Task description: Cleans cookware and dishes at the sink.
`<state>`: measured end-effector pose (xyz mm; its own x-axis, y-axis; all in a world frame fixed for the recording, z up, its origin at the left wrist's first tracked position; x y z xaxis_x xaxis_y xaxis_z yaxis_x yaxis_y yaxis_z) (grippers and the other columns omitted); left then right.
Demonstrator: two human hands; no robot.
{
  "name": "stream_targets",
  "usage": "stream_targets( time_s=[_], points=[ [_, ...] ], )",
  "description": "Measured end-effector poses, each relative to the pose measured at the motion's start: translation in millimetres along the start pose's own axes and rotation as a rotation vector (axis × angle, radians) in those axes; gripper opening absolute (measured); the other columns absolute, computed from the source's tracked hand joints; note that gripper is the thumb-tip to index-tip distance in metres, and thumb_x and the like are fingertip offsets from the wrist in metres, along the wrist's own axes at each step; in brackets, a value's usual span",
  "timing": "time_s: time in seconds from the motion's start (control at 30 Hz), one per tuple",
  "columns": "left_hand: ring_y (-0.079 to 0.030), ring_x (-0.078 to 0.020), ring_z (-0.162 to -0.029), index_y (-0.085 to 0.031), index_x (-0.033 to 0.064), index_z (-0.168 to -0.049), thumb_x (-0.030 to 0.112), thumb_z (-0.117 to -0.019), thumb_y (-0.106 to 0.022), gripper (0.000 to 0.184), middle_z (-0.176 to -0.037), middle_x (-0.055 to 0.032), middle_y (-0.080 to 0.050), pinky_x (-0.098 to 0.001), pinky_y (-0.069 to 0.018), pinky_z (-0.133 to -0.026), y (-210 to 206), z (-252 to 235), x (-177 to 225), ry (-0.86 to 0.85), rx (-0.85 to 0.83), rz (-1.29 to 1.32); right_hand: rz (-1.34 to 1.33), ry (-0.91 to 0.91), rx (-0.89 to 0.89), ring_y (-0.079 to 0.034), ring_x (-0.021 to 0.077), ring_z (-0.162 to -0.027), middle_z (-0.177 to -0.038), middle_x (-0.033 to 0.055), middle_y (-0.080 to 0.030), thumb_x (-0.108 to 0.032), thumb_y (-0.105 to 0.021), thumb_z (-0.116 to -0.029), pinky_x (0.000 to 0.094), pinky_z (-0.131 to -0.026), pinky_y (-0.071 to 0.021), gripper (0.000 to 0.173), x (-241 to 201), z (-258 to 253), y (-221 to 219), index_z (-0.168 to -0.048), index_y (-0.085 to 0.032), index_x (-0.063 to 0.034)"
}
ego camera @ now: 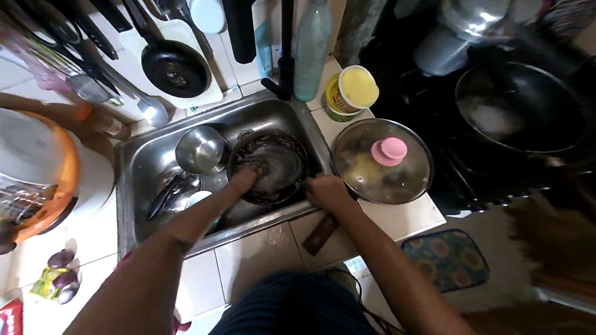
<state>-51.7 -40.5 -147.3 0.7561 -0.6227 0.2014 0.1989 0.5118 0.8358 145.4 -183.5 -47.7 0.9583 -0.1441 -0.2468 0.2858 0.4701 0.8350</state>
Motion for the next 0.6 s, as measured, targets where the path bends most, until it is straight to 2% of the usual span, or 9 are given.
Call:
stream_targets(
  time_s=[0.07, 0.13, 0.2, 0.3, 0.33, 0.4, 0.47, 0.53, 0.6],
  points=[
    [-0.043, -0.0467, -0.142, -0.055, -0.007, -0.14, 0.002, -0.1042, -0.049, 0.037, -0.153, -0.0274, -0.045, -0.0589, -0.0358, -0.116, 9.5, -25.7, -7.8, 0.141, 0.112, -0.032, -0.007, 0.008, -0.002, -0.066, 0.0429, -0.111, -0.121, 0.0236, -0.067, -0.026, -0.058, -0.1034, 0.061, -0.089, -0.051, 0.031, 0.3, -0.8, 0.1, -0.125, -0.068, -0.0063],
    [-0.041, -0.0481, -0.142, -0.046, -0.0066, -0.148, 0.006, -0.1053, -0.049, 0.044, -0.155, -0.0287, -0.041, -0.0588, -0.036, -0.116, 16.9, -48.5, 13.2, 0.217, 0.166, 0.026, -0.016, 0.009, 0.016, -0.066, 0.0428, -0.11, -0.119, 0.0232, -0.067, -0.026, -0.058, -0.1031, 0.0611, -0.088, -0.0513, 0.03, 0.8, -1.1, 0.0, -0.123, -0.069, -0.0065],
    [-0.041, -0.0459, -0.143, -0.046, -0.0034, -0.15, 0.007, -0.1049, -0.05, 0.046, -0.156, -0.0274, -0.04, -0.057, -0.0358, -0.117, 12.1, -56.4, 48.1, 0.095, 0.159, 0.097, -0.017, 0.002, 0.031, -0.067, 0.0428, -0.107, -0.117, 0.0229, -0.068, -0.027, -0.059, -0.1026, 0.061, -0.085, -0.0524, 0.029, 0.6, -0.8, -2.1, -0.12, -0.07, -0.0058],
    [-0.05, -0.0424, -0.137, -0.059, -0.0048, -0.137, 0.0, -0.102, -0.055, 0.036, -0.149, -0.0266, -0.049, -0.053, -0.0397, -0.116, -4.0, -24.2, 85.0, -0.204, 0.083, 0.239, -0.026, 0.002, 0.049, -0.067, 0.0436, -0.105, -0.115, 0.0235, -0.068, -0.026, -0.06, -0.1019, 0.0615, -0.083, -0.0526, 0.027, -0.3, -1.2, -3.5, -0.115, -0.071, -0.0045],
    [-0.052, -0.0415, -0.135, -0.063, -0.0047, -0.132, -0.003, -0.1007, -0.056, 0.033, -0.147, -0.0259, -0.051, -0.0523, -0.0403, -0.115, -7.4, -11.5, 75.5, -0.248, 0.021, 0.236, -0.025, 0.002, 0.048, -0.067, 0.0434, -0.105, -0.115, 0.0231, -0.068, -0.026, -0.06, -0.1019, 0.0616, -0.083, -0.0526, 0.027, -0.1, -2.1, -4.2, -0.116, -0.071, -0.0052],
    [-0.048, -0.0402, -0.14, -0.066, -0.003, -0.13, -0.003, -0.1008, -0.055, 0.031, -0.151, -0.0229, -0.05, -0.0521, -0.0368, -0.118, -6.8, 1.6, 33.0, -0.173, -0.072, 0.103, -0.021, 0.006, 0.04, -0.067, 0.0431, -0.107, -0.117, 0.0228, -0.068, -0.027, -0.06, -0.1021, 0.0615, -0.084, -0.0527, 0.028, 1.4, -2.7, -4.5, -0.119, -0.071, -0.0066],
    [-0.046, -0.0431, -0.14, -0.067, -0.0047, -0.127, -0.002, -0.0997, -0.056, 0.03, -0.149, -0.0241, -0.051, -0.0547, -0.0369, -0.118, 2.3, -9.2, -10.8, -0.014, 0.002, -0.043, -0.018, -0.002, 0.024, -0.067, 0.0428, -0.108, -0.119, 0.0226, -0.067, -0.027, -0.06, -0.102, 0.0614, -0.085, -0.0527, 0.029, 0.8, -3.4, -4.6, -0.121, -0.07, -0.0075],
    [-0.042, -0.0476, -0.142, -0.057, -0.0068, -0.138, 0.002, -0.1035, -0.051, 0.036, -0.153, -0.0284, -0.044, -0.059, -0.0355, -0.117, 10.1, -29.0, -14.1, 0.126, 0.089, -0.04, -0.018, -0.018, 0.022, -0.067, 0.0427, -0.107, -0.118, 0.0225, -0.067, -0.027, -0.061, -0.1015, 0.0616, -0.084, -0.0528, 0.029, -0.2, -3.7, -4.7, -0.12, -0.07, -0.0073],
    [-0.04, -0.0454, -0.144, -0.047, -0.0035, -0.149, 0.01, -0.1077, -0.045, 0.043, -0.157, -0.0279, -0.039, -0.0571, -0.0351, -0.118, 7.7, -43.4, 15.8, 0.135, 0.154, 0.089, -0.02, -0.032, 0.013, -0.067, 0.0433, -0.107, -0.119, 0.0231, -0.067, -0.028, -0.061, -0.1014, 0.0622, -0.084, -0.0529, 0.029, -1.0, -3.5, -4.3, -0.12, -0.07, -0.007]
  ],
)
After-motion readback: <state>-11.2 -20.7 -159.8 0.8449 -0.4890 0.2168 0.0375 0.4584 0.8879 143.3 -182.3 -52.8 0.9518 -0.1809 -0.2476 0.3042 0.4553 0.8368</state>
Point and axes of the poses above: each hand's wrist, its own z-axis away from the middle knuckle, its own y-axis out of the back of the hand, x = y × z, the point moved 4 cm from there along -z, towards the middle knuckle
